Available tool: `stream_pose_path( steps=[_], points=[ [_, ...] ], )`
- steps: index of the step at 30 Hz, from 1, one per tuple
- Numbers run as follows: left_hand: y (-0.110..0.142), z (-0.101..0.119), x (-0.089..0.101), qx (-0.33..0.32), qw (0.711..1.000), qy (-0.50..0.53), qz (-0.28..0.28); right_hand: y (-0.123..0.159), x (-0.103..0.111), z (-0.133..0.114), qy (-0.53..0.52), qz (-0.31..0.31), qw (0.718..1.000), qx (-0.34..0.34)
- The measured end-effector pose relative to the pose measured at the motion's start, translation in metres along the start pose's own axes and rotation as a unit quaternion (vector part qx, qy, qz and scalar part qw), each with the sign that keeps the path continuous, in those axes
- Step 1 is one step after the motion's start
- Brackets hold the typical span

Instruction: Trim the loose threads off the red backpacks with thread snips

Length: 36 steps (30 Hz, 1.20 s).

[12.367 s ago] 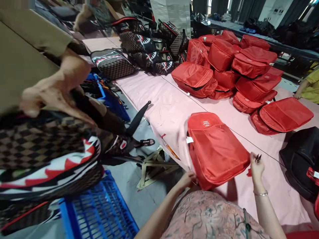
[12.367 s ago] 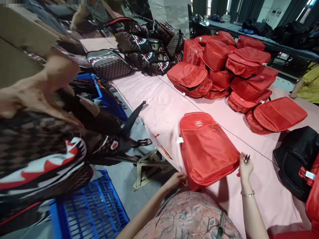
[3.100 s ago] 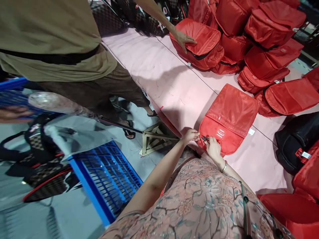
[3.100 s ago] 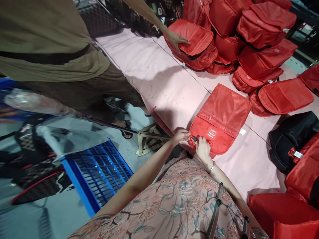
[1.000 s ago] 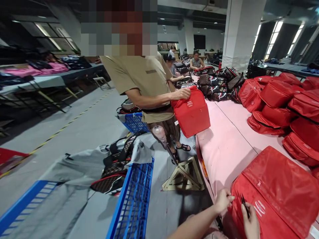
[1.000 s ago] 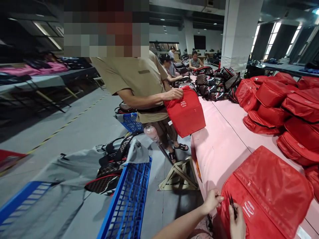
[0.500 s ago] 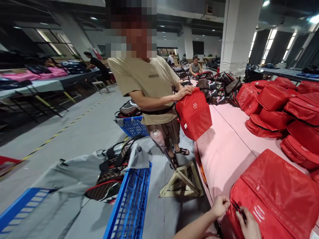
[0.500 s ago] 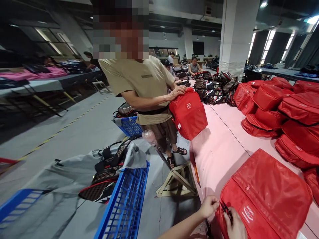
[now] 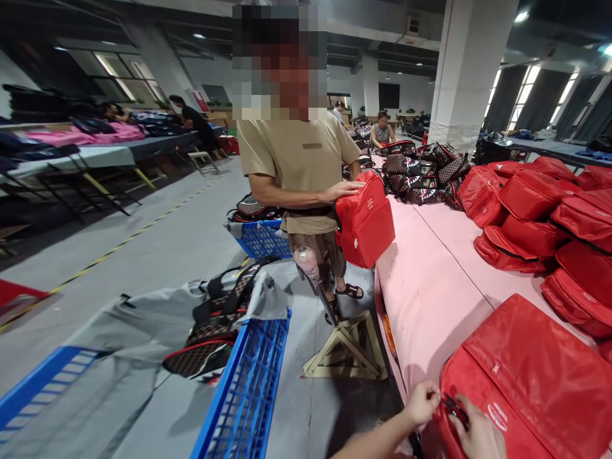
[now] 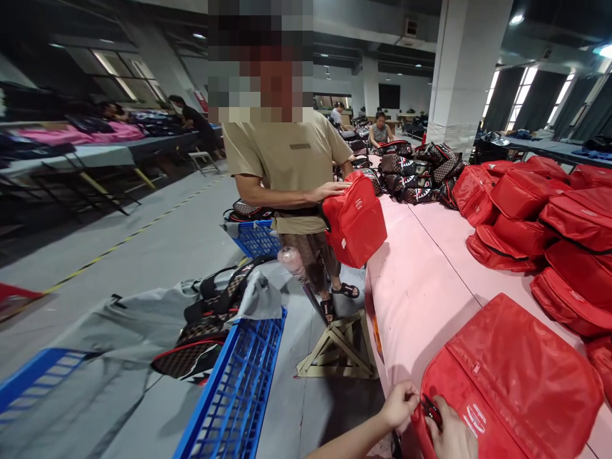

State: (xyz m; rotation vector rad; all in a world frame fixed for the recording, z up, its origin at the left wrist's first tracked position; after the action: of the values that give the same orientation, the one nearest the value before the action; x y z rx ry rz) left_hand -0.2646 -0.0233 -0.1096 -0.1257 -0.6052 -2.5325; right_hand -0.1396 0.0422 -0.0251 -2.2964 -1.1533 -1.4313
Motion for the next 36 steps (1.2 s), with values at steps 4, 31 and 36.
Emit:
stream_pose_path(
  steps=[4, 31, 36],
  points=[
    [0.001, 0.004, 0.000, 0.012, 0.999, 0.036, -0.022, -0.003, 0.009, -0.022, 0.095, -0.015, 0.995, 0.036],
    [0.031, 0.092, 0.018, -0.147, 0.922, -0.357, -0.003, -0.011, 0.020, -0.068, 0.283, 0.005, 0.947, 0.152],
    [0.017, 0.082, 0.069, -0.042, 0.946, -0.317, 0.044, 0.014, 0.065, -0.033, 0.070, 0.077, 0.989, 0.102]
  ],
)
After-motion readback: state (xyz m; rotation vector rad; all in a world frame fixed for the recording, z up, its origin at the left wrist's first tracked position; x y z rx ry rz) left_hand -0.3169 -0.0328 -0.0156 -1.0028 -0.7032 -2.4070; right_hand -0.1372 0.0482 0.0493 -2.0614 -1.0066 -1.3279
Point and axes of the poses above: each hand's wrist, its own y-axis away from the middle knuckle, its own x-axis out of the back of the hand, z = x × y, the point moved 10 cm from there along -y, towards the middle knuckle, and after that the axes turned 1 degree about x, right-handed, at the moved point
